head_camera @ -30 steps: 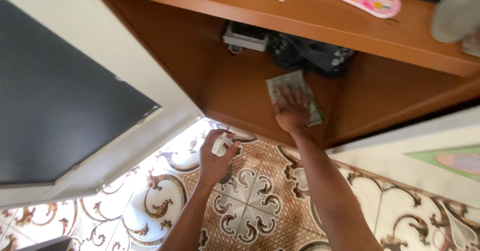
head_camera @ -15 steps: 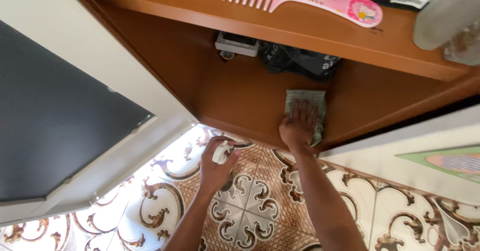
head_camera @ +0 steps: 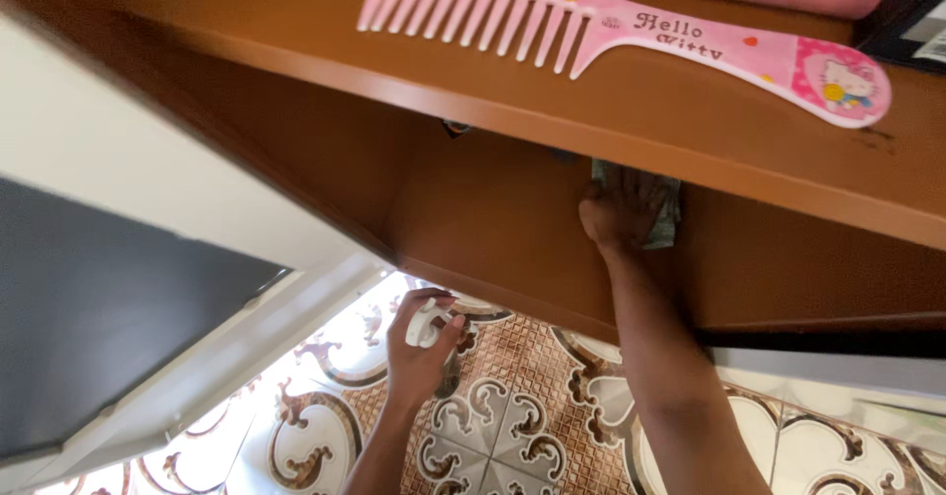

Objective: The person cleans the inside of a wooden cabinet and the exterior of a white wardrobe door using a spray bottle and a cloth. They wipe the cabinet shelves and then spray and wipe the wardrobe door, which is covered in stickers.

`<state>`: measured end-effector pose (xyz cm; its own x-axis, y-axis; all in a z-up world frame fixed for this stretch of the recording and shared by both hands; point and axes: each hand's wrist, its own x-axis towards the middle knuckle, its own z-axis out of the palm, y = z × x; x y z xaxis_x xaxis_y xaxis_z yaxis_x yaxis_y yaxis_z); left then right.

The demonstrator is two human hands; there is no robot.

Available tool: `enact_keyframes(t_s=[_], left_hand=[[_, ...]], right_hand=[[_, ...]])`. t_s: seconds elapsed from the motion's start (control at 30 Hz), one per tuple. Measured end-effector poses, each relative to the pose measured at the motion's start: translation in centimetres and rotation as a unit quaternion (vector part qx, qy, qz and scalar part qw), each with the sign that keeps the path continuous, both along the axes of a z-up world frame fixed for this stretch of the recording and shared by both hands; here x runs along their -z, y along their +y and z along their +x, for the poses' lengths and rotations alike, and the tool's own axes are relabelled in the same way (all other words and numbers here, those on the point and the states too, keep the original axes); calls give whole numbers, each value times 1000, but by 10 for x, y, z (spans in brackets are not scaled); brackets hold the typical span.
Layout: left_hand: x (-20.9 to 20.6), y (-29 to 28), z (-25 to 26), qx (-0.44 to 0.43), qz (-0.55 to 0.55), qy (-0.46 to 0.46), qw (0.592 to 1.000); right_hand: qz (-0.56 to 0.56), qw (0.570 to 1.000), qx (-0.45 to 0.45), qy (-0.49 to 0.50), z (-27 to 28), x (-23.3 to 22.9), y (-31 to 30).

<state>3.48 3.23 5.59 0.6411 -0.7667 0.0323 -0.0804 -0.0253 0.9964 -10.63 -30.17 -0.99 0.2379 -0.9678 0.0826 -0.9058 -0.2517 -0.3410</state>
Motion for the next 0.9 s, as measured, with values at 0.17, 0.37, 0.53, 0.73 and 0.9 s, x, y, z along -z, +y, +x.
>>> enact_keyframes(t_s=[0.17, 0.37, 0.53, 0.73, 0.9], left_hand=[[14, -8, 2, 2, -17, -4, 1000], [18, 0, 6, 8, -8, 26, 1000], [10, 9, 7, 13, -44, -68, 997], [10, 15, 12, -10, 14, -15, 1000], [8, 5, 29, -26, 41, -53, 997]], right_hand=[[-78, 997, -7, -24, 4, 13, -13], [-108, 994, 11, -7, 14, 21, -24], [-38, 999, -9, 30, 10, 16, -13], [-64, 997, -36, 16, 4, 22, 58], [-47, 998, -44, 29, 14, 17, 90]])
